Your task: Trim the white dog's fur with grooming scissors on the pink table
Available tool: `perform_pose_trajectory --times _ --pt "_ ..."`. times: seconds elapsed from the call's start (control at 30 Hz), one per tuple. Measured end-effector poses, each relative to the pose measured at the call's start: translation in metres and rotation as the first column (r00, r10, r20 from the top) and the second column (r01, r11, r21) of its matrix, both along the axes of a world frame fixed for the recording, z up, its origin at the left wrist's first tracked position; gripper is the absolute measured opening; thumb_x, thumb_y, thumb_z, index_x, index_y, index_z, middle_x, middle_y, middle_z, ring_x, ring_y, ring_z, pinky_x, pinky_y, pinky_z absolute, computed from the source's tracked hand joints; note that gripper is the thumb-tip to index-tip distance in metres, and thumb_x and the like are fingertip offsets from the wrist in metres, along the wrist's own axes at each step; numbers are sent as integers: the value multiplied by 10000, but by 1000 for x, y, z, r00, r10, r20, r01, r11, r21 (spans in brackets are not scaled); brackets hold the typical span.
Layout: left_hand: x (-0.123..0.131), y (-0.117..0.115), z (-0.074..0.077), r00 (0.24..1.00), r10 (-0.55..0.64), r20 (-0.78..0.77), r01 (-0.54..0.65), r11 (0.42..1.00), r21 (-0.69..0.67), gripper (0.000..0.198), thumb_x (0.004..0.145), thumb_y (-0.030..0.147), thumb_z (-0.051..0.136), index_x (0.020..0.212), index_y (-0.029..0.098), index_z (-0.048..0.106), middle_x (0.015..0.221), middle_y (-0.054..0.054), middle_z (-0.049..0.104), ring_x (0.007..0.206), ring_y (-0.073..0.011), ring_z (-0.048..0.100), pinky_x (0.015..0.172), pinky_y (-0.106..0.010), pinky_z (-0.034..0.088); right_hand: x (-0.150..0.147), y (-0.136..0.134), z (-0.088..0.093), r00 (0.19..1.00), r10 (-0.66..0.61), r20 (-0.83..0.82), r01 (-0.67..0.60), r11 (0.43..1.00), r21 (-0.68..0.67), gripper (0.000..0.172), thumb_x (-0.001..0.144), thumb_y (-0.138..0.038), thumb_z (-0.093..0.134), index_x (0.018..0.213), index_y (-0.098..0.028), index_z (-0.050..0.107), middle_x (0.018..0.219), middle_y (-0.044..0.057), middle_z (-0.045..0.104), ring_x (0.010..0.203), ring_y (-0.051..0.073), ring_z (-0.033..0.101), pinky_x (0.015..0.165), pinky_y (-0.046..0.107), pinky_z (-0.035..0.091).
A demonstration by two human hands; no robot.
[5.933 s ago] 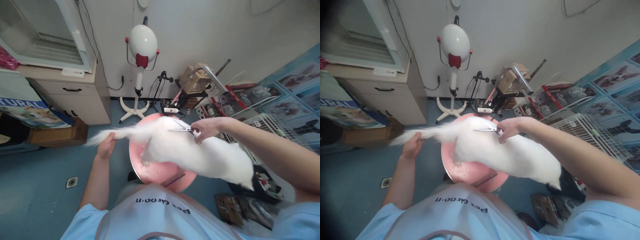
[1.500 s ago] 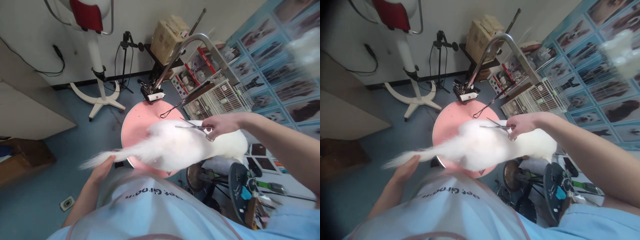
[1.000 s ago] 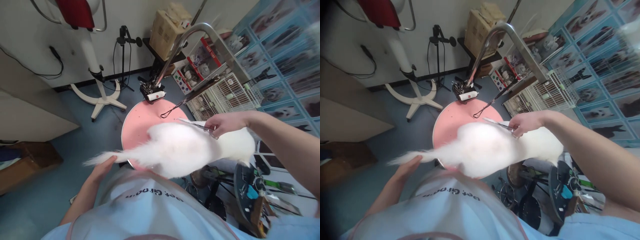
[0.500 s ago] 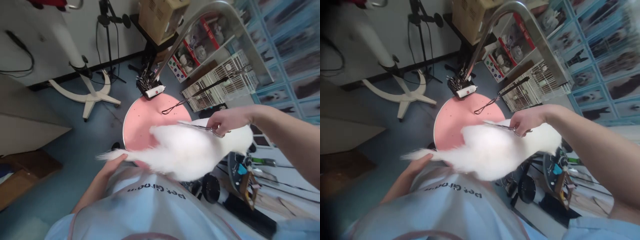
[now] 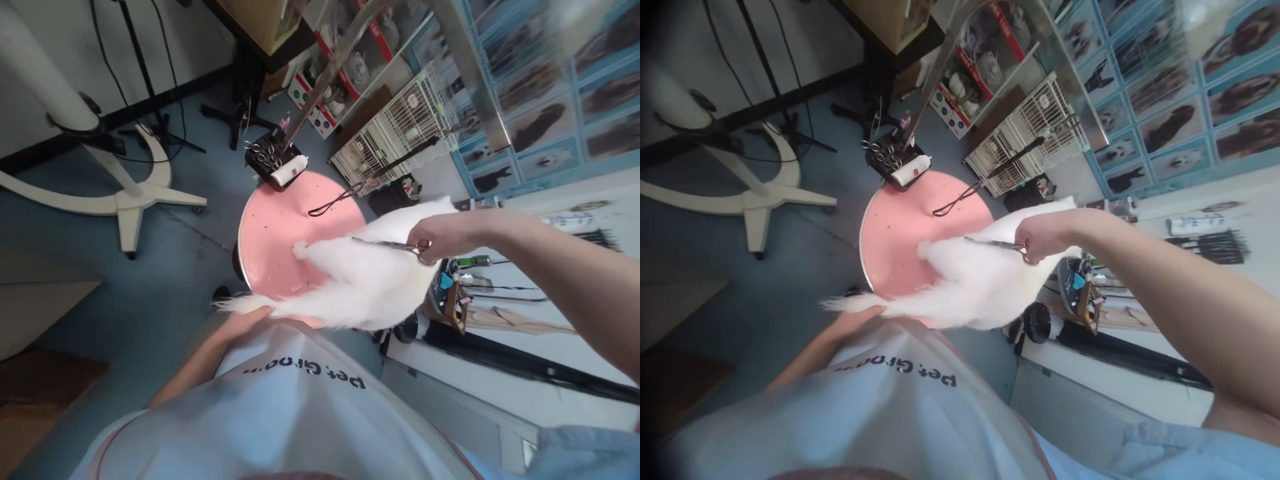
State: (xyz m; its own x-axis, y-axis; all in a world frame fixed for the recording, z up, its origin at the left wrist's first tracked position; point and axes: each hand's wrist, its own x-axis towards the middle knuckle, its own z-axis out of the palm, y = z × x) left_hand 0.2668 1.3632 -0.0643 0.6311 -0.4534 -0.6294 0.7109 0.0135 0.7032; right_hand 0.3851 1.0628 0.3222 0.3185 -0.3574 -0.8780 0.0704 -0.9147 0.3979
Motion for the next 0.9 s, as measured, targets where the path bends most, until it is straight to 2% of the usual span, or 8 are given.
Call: perform_pose_trajectory --times 0.1,0.23,0.4,0.5,0.7,0.9 --pt "9 3 13 952 -260 160 262 965 8 335 705 488 724 850 194 794 989 -90 774 969 -304 696 953 -409 542 -14 17 2 997 59 45 -58 997 -42 312 722 -417 705 952 -208 727 927 96 720 830 282 655 658 342 429" --pt "17 7 29 845 -395 361 419 908 11 363 804 441 599 961 163 771 1115 -88 760 1095 -268 665 1072 -397 484 -32 42 4 986 160 55 -152 980 -129 251 767 -354 665 951 -197 733 893 124 722 831 289 664 663 348 419" --pt "15 10 32 800 -426 423 464 886 13 385 853 415 553 1050 153 754 1175 -87 747 1147 -251 653 1102 -385 464 -50 71 0 961 262 84 -243 953 -182 238 767 -329 686 946 -177 729 938 156 722 805 300 670 636 357 411" --pt "14 12 32 784 -428 449 473 881 13 391 850 406 556 1060 145 758 1162 -94 751 1126 -247 660 1092 -380 471 -58 81 -4 943 301 140 -267 939 -216 148 792 -276 668 883 -174 726 851 161 710 776 298 671 637 362 404" --pt "14 15 34 774 -430 465 490 872 -9 358 835 392 590 1001 130 770 1106 -102 765 1052 -235 681 1039 -354 501 -61 97 -10 929 342 140 -301 920 -252 160 802 -248 656 914 -168 737 902 172 717 849 309 684 666 357 404" --pt "13 18 35 775 -419 473 497 867 -46 363 851 404 590 1040 148 767 1105 -87 760 1048 -238 688 1006 -339 514 -58 100 -19 915 374 149 -334 912 -241 175 803 -286 657 921 -189 742 869 159 716 824 293 674 661 352 402"
